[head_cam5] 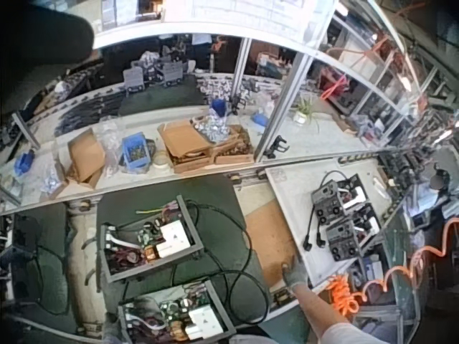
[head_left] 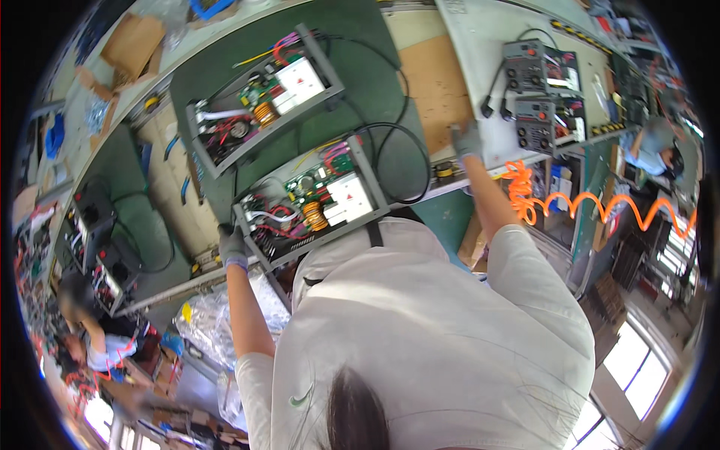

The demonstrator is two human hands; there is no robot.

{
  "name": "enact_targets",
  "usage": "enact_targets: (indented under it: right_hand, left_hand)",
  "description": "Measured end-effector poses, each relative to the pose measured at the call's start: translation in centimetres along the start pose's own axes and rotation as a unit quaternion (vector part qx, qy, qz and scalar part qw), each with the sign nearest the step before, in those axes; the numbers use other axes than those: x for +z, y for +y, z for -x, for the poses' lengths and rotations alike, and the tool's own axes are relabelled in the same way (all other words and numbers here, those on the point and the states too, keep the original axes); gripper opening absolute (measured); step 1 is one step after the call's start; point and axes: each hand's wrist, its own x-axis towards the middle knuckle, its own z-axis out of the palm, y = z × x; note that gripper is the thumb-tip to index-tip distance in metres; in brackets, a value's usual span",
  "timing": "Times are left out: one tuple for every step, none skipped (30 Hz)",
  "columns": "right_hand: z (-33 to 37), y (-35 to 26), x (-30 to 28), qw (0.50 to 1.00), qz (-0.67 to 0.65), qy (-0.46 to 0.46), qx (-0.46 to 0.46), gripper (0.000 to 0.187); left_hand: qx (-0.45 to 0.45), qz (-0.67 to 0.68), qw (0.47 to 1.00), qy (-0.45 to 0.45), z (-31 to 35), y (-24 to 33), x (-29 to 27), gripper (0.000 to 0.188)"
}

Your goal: Assembling internal components, wiring, and heat sinks into an electronic power inverter casing.

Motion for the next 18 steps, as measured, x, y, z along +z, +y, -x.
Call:
enact_targets:
  right_hand:
    - [2.3, -1.8, 1.3, 0.997, 0.026, 0.049, -0.044, 0.069]
    - [4.6, -3.5, 2.2, 0.996, -0.079, -0.008, -0.035, 0.068]
    - [6.6, -5.3, 3.1, 0.985, -0.143, -0.094, 0.005, 0.07]
    - [8.6, -6.8, 3.8, 0.986, -0.151, -0.065, -0.023, 0.071]
    - [10.0, -8.1, 4.3, 0.987, -0.146, -0.051, -0.032, 0.071]
    - [10.0, -9.0, 4.2, 0.989, -0.135, -0.052, -0.009, 0.072]
    - [10.1, -9.6, 3.9, 0.99, -0.135, -0.045, -0.006, 0.074]
    - [10.3, -9.9, 3.6, 0.991, -0.122, -0.057, 0.023, 0.074]
    - [10.5, -10.1, 3.1, 0.988, -0.138, -0.061, 0.018, 0.073]
    - [10.5, -10.3, 2.7, 0.987, -0.145, -0.063, 0.024, 0.072]
    - [10.8, -10.6, 2.5, 0.985, -0.158, -0.061, 0.025, 0.072]
    - [11.1, -11.1, 2.3, 0.983, -0.169, -0.077, 0.01, 0.073]
    - [11.3, -11.3, 2.3, 0.979, -0.172, -0.105, 0.014, 0.073]
    - [12.0, -11.8, 2.5, 0.98, -0.179, -0.082, 0.006, 0.073]
    - [12.6, -12.2, 2.7, 0.979, -0.17, -0.112, 0.013, 0.07]
    - [13.0, -12.6, 2.9, 0.974, -0.172, -0.147, 0.007, 0.067]
    - [13.1, -12.6, 2.9, 0.975, -0.168, -0.143, 0.028, 0.067]
    - [12.9, -12.6, 2.9, 0.967, -0.202, -0.152, 0.006, 0.055]
  left_hand:
    - [-0.016, 0.008, 1.0, 0.004, -0.7, -0.7, 1.0, 0.076]
    - [-0.016, 0.0, 1.0, 0.005, -1.4, -1.3, 1.6, 0.083]
    - [-0.059, -0.024, 0.998, 0.001, -2.0, -1.8, 2.1, 0.091]
    - [-0.11, -0.022, 0.994, 0.006, -2.5, -2.2, 2.6, 0.091]
    - [-0.109, -0.021, 0.994, 0.011, -2.9, -2.5, 2.9, 0.09]
    - [-0.086, -0.064, 0.994, 0.007, -3.2, -2.7, 2.9, 0.09]
    - [-0.097, -0.032, 0.995, 0.021, -3.4, -2.8, 2.9, 0.09]
    - [-0.077, -0.081, 0.994, 0.017, -3.5, -2.8, 2.6, 0.089]
    - [-0.065, -0.106, 0.992, 0.02, -3.6, -2.7, 2.2, 0.089]
    - [-0.065, -0.11, 0.991, 0.027, -3.6, -2.6, 1.6, 0.089]
    - [-0.064, -0.113, 0.991, 0.032, -3.8, -2.5, 1.2, 0.088]
    - [-0.064, -0.117, 0.99, 0.034, -4.0, -2.4, 0.6, 0.088]
    - [-0.064, -0.12, 0.99, 0.038, -4.1, -2.3, 0.1, 0.088]
    - [-0.06, -0.121, 0.99, 0.039, -4.5, -2.3, -0.2, 0.088]
    - [-0.063, -0.122, 0.99, 0.043, -4.6, -2.5, -0.9, 0.087]
    - [-0.062, -0.123, 0.989, 0.046, -4.9, -2.7, -1.3, 0.087]
    - [-0.061, -0.124, 0.989, 0.049, -5.1, -2.9, -1.9, 0.087]
    - [-0.06, -0.126, 0.989, 0.048, -5.3, -3.0, -2.4, 0.087]
